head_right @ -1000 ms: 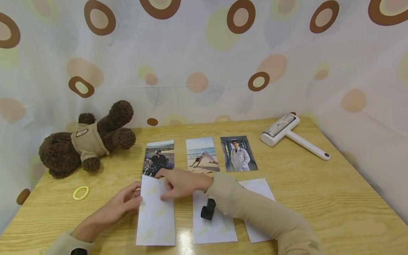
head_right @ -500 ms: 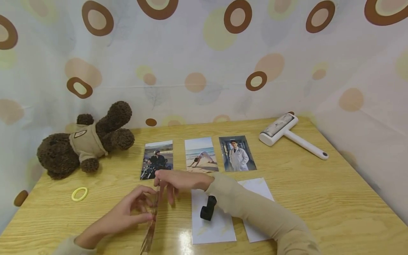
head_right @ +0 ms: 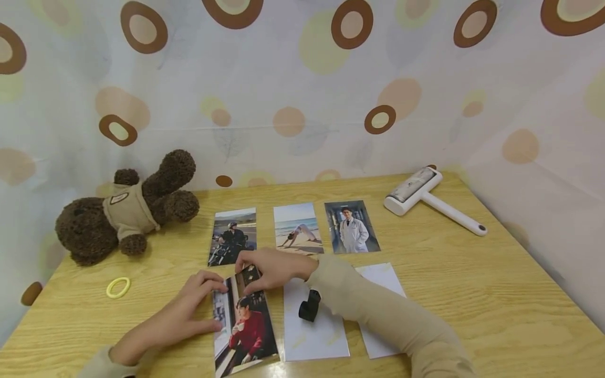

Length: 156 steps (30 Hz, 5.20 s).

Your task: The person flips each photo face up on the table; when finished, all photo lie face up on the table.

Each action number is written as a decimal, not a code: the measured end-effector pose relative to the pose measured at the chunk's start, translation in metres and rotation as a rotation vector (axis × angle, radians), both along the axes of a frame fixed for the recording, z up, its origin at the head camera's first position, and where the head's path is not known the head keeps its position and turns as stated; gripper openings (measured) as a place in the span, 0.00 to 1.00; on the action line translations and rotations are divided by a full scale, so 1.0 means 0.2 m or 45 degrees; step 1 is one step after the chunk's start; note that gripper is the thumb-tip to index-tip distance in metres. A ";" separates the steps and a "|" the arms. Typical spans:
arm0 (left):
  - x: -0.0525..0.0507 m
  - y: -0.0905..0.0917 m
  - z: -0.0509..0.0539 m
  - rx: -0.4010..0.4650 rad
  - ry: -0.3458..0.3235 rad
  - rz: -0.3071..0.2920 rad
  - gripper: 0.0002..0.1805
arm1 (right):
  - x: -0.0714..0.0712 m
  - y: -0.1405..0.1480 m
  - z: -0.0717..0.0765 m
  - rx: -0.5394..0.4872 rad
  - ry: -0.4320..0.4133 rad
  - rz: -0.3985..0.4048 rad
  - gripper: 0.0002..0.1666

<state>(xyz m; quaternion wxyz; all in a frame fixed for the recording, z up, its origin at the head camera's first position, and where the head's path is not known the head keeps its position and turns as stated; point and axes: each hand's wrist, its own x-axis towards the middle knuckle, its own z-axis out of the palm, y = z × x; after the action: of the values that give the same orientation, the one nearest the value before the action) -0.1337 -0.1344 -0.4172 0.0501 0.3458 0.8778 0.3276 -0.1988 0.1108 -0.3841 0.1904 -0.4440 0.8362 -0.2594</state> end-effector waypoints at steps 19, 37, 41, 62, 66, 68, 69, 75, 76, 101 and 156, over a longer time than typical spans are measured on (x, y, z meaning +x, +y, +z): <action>-0.02 -0.08 0.07 -0.232 -0.069 -0.069 0.51 | 0.08 -0.08 -0.02 0.306 0.221 -0.162 0.26; -0.02 -0.04 0.05 -0.299 0.139 0.034 0.39 | 0.10 0.01 0.00 0.201 0.200 -0.036 0.21; -0.01 0.00 0.05 -0.259 0.155 0.057 0.37 | 0.12 0.09 0.00 0.208 0.196 -0.042 0.20; -0.01 0.37 0.05 -0.208 0.048 -0.273 0.23 | 0.25 0.61 -0.02 0.054 0.133 -0.303 0.19; -0.01 0.46 0.07 -0.203 0.040 -0.331 0.22 | 0.25 0.65 -0.03 0.053 0.148 -0.336 0.24; 0.00 0.51 0.07 -0.215 0.079 -0.344 0.22 | 0.25 0.66 -0.02 0.056 0.154 -0.344 0.27; 0.00 0.53 0.07 -0.221 0.097 -0.347 0.22 | 0.25 0.66 -0.02 0.058 0.157 -0.345 0.28; 0.02 0.61 0.06 -0.300 0.160 -0.376 0.28 | 0.24 0.67 -0.01 0.095 0.176 -0.336 0.36; 0.02 0.61 0.06 -0.310 0.159 -0.378 0.29 | 0.24 0.67 -0.01 0.101 0.178 -0.334 0.36; 0.02 0.60 0.05 0.184 -0.168 -0.023 0.26 | 0.15 0.71 0.01 -0.049 0.104 -0.352 0.21; 0.09 0.61 0.04 -0.345 0.103 -0.279 0.32 | 0.13 0.72 -0.04 -0.173 0.003 -0.269 0.25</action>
<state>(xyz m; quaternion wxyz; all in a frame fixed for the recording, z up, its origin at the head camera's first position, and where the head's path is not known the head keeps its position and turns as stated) -0.1165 -0.0133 -0.4094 0.0962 0.4423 0.8723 0.1848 -0.1724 0.2539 -0.3919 0.1305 -0.3656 0.8591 -0.3336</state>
